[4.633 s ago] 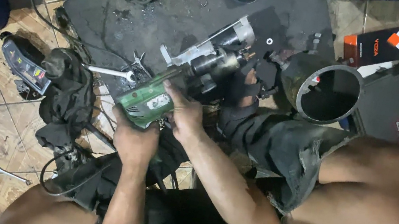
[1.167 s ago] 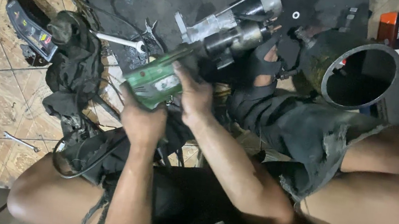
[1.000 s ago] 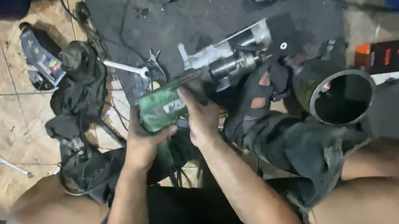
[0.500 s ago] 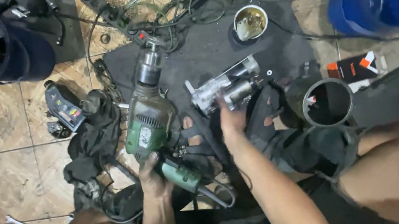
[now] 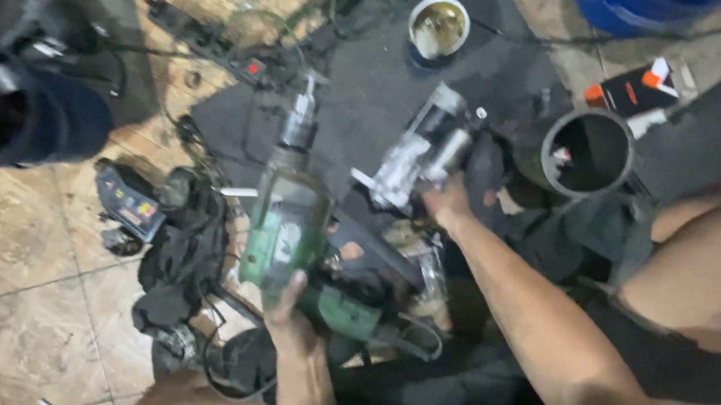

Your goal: Testing a vehicle starter motor using a power drill to spin the internal gear mechanism.

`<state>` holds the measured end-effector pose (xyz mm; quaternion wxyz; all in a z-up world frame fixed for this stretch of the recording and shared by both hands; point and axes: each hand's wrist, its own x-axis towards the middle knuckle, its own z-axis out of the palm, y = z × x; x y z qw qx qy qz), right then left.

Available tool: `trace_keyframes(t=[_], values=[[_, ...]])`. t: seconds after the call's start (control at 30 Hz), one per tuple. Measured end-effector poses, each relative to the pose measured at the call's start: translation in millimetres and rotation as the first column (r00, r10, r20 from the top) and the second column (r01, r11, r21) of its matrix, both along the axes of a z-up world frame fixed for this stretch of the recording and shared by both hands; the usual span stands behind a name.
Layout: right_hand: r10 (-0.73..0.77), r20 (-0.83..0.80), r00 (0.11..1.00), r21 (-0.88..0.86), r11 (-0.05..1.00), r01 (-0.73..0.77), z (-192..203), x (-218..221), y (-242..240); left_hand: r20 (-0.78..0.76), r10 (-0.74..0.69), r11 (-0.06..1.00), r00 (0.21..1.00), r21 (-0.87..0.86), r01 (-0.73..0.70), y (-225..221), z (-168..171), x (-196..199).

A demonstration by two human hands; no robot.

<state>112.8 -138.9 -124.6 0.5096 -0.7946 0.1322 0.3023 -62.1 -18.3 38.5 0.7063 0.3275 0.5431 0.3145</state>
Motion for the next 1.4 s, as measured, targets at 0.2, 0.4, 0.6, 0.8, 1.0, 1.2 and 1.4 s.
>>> trace_keyframes(t=[0.2,0.4,0.6,0.8,1.0,1.2,1.4], values=[[0.577,0.203,0.791,-0.401,0.786,-0.47,-60,17,-31,-0.082,0.01,0.999,0.997,0.047,-0.006,-17,54,32],[0.284,-0.097,0.954,0.033,0.959,-0.282,76,62,6,-0.185,-0.01,0.972,0.983,0.231,0.054,-19,24,29],[0.706,0.692,0.151,-0.59,0.673,-0.446,-50,53,-13,-0.288,-0.104,0.963,0.952,0.211,0.169,-40,24,31],[0.125,0.715,0.688,-0.297,0.945,0.137,-3,-25,16,-0.454,-0.275,0.871,0.848,0.255,0.419,-56,20,40],[0.061,-0.538,0.841,0.373,0.911,0.173,121,10,-2,-0.754,-0.21,0.479,0.622,0.475,0.738,-98,3,43],[-0.005,-0.525,0.851,0.418,0.869,0.264,101,2,-1,-0.845,-0.334,0.633,0.417,0.127,0.764,-119,16,76],[-0.074,-0.517,0.853,0.576,0.707,0.41,97,12,2,-0.839,-0.262,0.543,0.477,0.28,0.791,-115,2,92]])
